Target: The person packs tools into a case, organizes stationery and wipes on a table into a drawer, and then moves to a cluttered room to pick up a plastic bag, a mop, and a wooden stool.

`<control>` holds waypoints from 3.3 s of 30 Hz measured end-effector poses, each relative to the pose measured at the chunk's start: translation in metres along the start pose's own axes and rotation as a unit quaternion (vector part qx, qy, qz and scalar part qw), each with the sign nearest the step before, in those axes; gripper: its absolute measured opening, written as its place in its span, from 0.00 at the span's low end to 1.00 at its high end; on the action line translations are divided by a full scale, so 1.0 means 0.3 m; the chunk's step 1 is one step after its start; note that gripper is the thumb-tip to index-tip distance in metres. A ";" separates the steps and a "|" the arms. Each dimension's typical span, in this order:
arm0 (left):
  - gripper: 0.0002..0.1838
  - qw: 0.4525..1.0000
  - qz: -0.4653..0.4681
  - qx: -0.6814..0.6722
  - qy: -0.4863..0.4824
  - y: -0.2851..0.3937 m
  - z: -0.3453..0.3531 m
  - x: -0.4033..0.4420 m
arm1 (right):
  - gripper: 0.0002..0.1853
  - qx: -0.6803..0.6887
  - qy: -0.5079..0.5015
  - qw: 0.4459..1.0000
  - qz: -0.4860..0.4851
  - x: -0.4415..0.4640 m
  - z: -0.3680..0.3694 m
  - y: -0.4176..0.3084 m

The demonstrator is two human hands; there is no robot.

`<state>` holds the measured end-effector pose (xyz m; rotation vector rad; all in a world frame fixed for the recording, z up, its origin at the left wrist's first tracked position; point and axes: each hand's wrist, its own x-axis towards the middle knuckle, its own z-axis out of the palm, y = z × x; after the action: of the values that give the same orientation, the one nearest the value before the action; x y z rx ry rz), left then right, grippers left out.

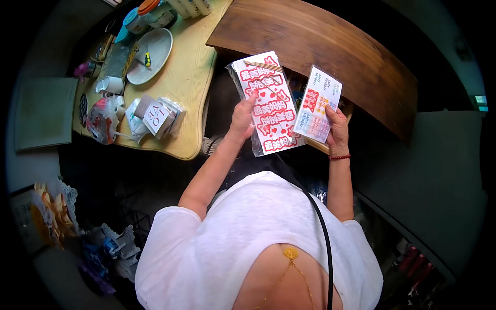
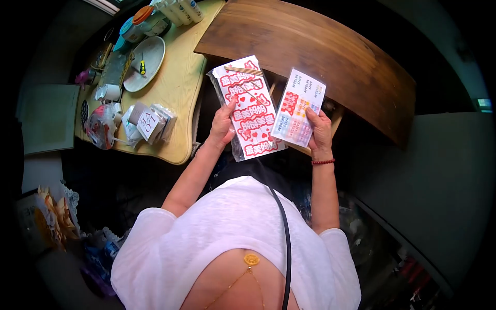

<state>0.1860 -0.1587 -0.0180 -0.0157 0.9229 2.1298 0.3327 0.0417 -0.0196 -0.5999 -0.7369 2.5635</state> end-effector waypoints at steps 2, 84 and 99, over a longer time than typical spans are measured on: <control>0.17 1.000 -0.006 0.002 0.007 -0.003 0.002 0.001 | 0.13 -0.056 -0.023 0.998 0.004 -0.004 0.039 -0.012; 0.22 0.981 0.107 -0.109 0.123 0.399 -0.344 -0.415 | 0.13 -0.204 0.231 0.951 0.023 0.147 -0.407 0.012; 0.22 0.982 0.095 -0.122 0.110 0.366 -0.321 -0.386 | 0.15 -0.601 -0.013 0.772 0.206 0.193 -0.211 -0.260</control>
<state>0.1639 -0.3411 0.0130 -0.3021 0.8078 2.4462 0.3369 0.1556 -0.0402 -1.1633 -2.5148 2.0965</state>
